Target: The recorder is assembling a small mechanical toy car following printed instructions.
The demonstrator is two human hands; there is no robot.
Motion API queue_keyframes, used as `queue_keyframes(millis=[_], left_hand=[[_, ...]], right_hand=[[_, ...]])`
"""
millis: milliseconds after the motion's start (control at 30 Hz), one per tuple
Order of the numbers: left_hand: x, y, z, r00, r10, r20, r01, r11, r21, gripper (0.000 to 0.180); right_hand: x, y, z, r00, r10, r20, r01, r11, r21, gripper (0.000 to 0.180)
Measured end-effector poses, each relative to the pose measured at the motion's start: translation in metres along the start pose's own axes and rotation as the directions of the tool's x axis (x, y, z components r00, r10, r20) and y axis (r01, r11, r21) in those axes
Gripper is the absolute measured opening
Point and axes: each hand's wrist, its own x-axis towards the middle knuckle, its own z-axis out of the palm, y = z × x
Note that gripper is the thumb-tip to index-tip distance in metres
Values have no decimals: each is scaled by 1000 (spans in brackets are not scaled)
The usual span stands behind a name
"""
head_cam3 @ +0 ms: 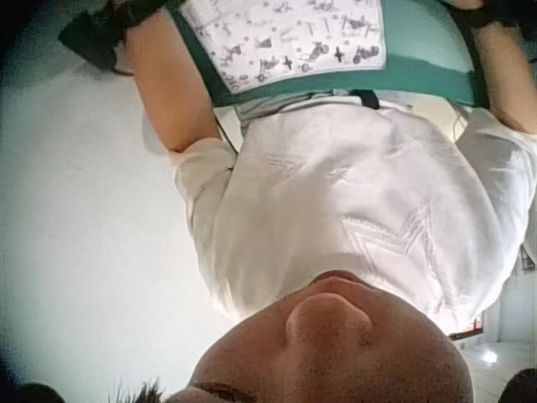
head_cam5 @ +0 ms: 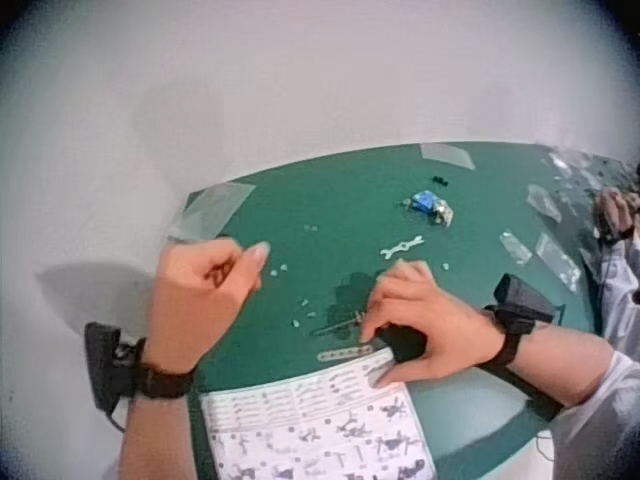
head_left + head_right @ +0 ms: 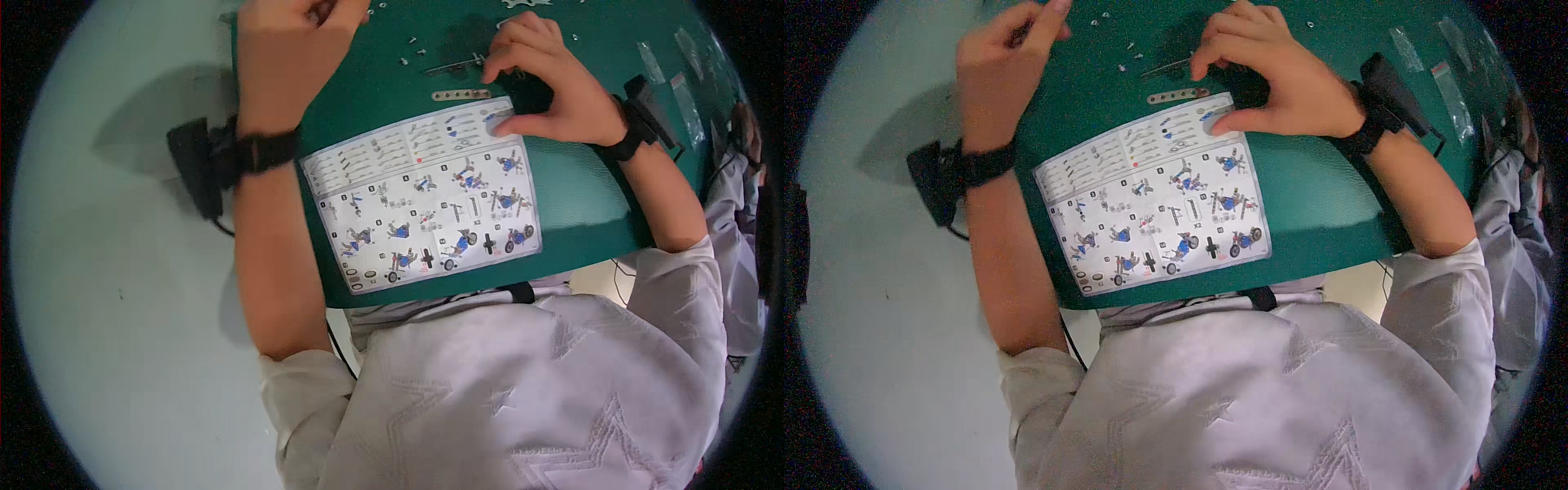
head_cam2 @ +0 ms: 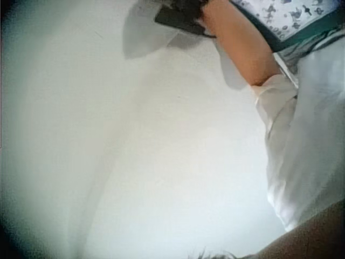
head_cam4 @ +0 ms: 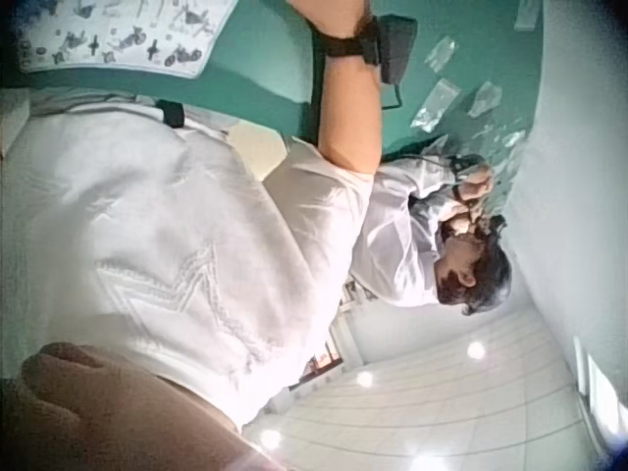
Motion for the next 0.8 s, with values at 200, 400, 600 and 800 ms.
queue_keyframes(millis=[200, 400, 600, 800], left_hand=[[-2, 9, 13, 965, 185, -188, -182, 983, 31, 30], [-13, 7, 18, 978, 160, -133, -144, 982, 119, 34], [-12, 1, 18, 958, 219, -183, -189, 967, 170, 34], [-6, -9, 16, 973, 134, -187, -110, 985, 134, 40]], right_hand=[[3, 2, -3, 999, -10, -53, 14, 997, 70, 27], [-2, 2, 3, 981, 135, -142, -132, 991, 32, 13], [1, -3, 3, 958, 184, -220, -194, 981, -21, 19], [4, -2, 1, 953, 225, -205, -246, 966, -83, 15]])
